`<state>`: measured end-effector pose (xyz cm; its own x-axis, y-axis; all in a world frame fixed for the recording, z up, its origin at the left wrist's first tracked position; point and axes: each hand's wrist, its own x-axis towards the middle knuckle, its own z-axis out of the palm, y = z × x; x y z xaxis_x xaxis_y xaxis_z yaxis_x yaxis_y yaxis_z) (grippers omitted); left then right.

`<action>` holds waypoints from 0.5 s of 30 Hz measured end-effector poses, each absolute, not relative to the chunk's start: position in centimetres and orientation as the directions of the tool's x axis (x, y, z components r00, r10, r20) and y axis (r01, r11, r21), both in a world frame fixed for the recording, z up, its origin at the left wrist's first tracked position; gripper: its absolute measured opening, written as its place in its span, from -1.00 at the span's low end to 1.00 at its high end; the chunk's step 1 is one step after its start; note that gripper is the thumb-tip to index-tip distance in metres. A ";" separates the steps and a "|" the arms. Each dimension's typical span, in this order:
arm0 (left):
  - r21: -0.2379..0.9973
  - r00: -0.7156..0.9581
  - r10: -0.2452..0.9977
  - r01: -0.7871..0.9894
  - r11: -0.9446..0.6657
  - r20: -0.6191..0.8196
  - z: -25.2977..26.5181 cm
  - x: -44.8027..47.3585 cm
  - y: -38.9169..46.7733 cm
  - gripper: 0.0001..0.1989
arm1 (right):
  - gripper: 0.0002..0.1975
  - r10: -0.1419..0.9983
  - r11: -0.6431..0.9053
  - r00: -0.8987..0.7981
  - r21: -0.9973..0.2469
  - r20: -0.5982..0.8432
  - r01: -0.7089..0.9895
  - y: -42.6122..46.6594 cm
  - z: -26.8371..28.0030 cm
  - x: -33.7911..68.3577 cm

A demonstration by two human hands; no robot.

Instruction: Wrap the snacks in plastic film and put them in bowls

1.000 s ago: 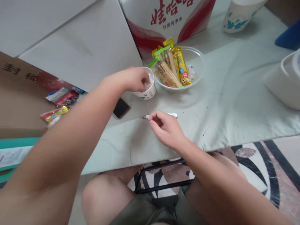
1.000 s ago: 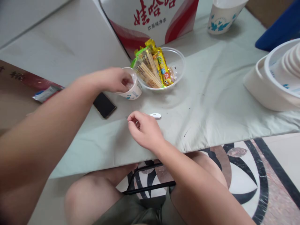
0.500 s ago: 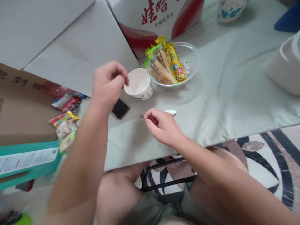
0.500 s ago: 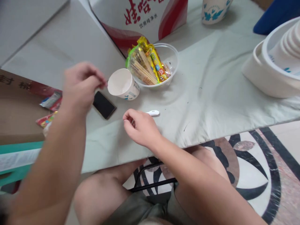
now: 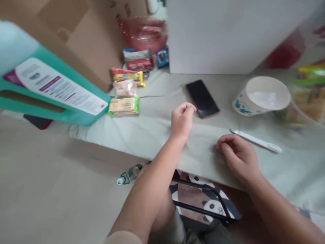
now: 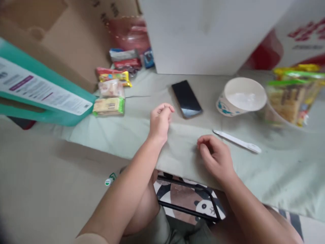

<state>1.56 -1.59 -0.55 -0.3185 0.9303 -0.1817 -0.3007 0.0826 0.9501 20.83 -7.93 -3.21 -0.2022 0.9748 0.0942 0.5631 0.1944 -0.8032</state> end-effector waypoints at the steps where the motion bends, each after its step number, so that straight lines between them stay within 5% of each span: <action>1: 0.943 -0.360 0.919 -0.331 0.033 -0.159 -0.3 0.5 -1.4 -0.82 | -0.91 0.968 0.228 -0.220 -0.782 0.119 0.580 -7.5 -3.1 19.6; 7: 0.903 -0.617 0.781 -0.386 -0.188 -0.101 0.8 -7.2 -2.0 -0.77 | -0.75 0.776 0.600 -0.570 -0.596 0.272 0.534 -0.5 -2.1 7.7; 12: 0.873 -0.652 0.747 -0.432 -0.225 -0.130 -0.3 -12.2 -3.1 -0.83 | -0.46 0.509 0.805 -0.833 -0.463 0.217 0.371 4.2 -2.8 -3.7; 15: 0.870 -0.617 0.773 -0.453 -0.195 -0.148 -0.8 -13.6 -3.5 -0.84 | -0.56 0.551 0.803 -0.813 -0.386 0.188 0.454 4.1 -3.7 -7.4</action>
<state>-13.62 -3.46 -0.80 -0.6174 0.7726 -0.1480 -0.4528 -0.1952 0.8700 -7.39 4.13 -3.73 -0.8132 0.5507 0.1882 0.4542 0.8028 -0.3862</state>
